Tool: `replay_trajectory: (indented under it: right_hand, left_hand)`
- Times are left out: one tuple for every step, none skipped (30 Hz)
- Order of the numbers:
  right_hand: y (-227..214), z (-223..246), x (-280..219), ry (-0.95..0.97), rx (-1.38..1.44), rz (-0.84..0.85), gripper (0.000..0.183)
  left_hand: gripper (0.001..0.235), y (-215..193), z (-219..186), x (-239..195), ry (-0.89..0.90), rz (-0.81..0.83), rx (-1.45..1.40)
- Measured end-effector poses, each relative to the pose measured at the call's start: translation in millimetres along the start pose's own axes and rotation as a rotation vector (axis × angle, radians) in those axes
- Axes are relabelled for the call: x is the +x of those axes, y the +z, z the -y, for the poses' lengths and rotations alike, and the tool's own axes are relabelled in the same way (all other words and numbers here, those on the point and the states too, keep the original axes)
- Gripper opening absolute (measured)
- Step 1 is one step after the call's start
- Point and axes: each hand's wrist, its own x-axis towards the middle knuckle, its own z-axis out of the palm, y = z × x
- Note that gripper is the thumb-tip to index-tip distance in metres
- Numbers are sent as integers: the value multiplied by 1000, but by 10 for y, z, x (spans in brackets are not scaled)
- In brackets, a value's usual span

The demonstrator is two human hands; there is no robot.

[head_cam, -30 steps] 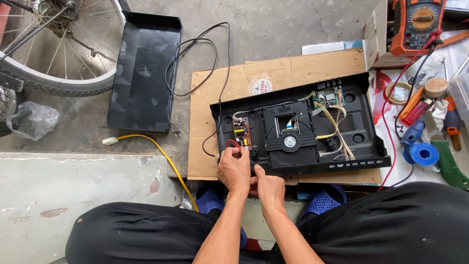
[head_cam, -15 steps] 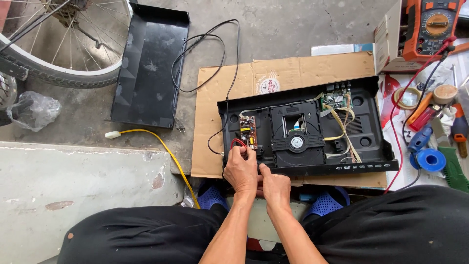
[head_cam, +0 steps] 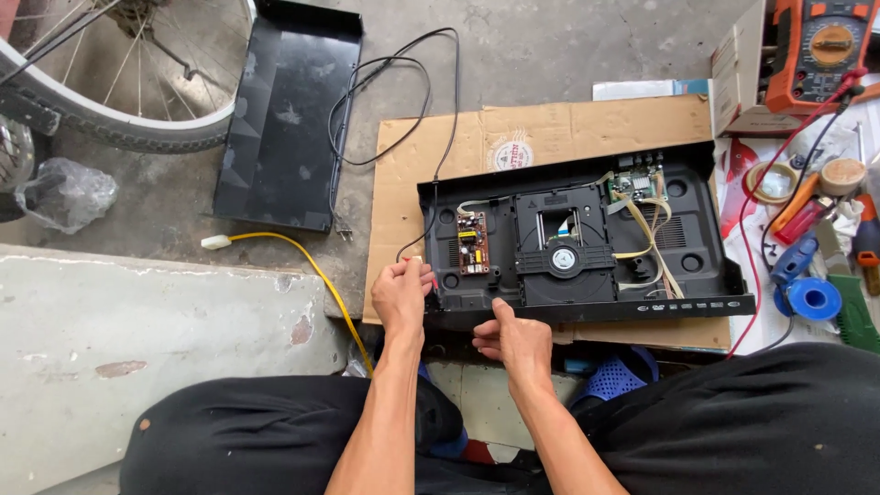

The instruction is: The person sits on the floor and works on the internal components of an open electronic device, likely a DVD player. They handle wires and circuit boards, then use a magnifying glass to inspect the components closely.

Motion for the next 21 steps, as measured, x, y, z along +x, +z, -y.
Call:
replay_trajectory:
  right_hand:
    - [16, 9, -10, -16, -2, 16, 48]
    - [22, 1, -15, -21, -8, 17, 48]
    - [31, -6, -19, -42, -11, 14, 49]
    - [29, -14, -22, -61, -14, 7, 50]
    - [36, 7, -34, -64, -21, 4, 50]
    - [42, 14, -54, -64, -27, 2, 50]
    - [54, 19, -73, -63, -33, 1, 51]
    - [86, 60, -122, -64, -43, 0, 51]
    - [123, 100, -172, -46, -50, -36, 52]
    - [160, 145, -218, -30, -57, -73, 53]
    - [175, 140, -209, -33, -66, -75, 53]
    - [183, 131, -201, -35, -68, -78, 54]
    - [190, 120, -196, -37, -70, -81, 54]
    - [204, 120, -204, -39, -82, -81, 54]
    - [214, 122, -215, -50, -95, -87, 55]
    - [227, 124, -229, -61, -106, -93, 55]
    - [235, 108, -234, -63, -115, -92, 55]
    - [242, 101, -235, -70, -115, -95, 55]
    - [240, 97, -235, -77, -115, -99, 55]
    - [252, 99, -240, -80, -119, -100, 55]
    - [256, 103, -244, -77, -121, -100, 55]
  left_hand:
    - [36, -27, -39, 31, -119, 47, -292]
    - [36, -18, -64, -2, -120, 45, -299]
    - [37, -9, -91, -30, -133, 67, -347]
    - [39, 12, -110, -65, -149, 92, -394]
    - [39, 21, -116, -82, -153, 92, -401]
    - [38, 20, -109, -104, -174, 97, -435]
    - [37, 15, -102, -123, -194, 101, -469]
    - [37, 6, -136, -131, -201, 97, -476]
    - [34, -6, -172, -136, -247, 86, -516]
    - [32, -12, -213, -138, -292, 75, -556]
    - [32, -7, -217, -123, -298, 73, -564]
    - [32, -2, -212, -115, -310, 63, -583]
    - [32, 2, -207, -110, -321, 53, -602]
    - [32, 0, -196, -96, -328, 48, -611]
    - [30, -1, -188, -88, -341, 43, -637]
    - [28, -7, -185, -78, -351, 38, -662]
    - [28, -31, -200, -89, -356, 34, -670]
    - [29, -46, -227, -97, -363, 36, -673]
    - [31, -56, -256, -112, -371, 37, -677]
    - [31, -73, -272, -111, -372, 37, -681]
    - [33, -84, -290, -114, -379, 51, -671]
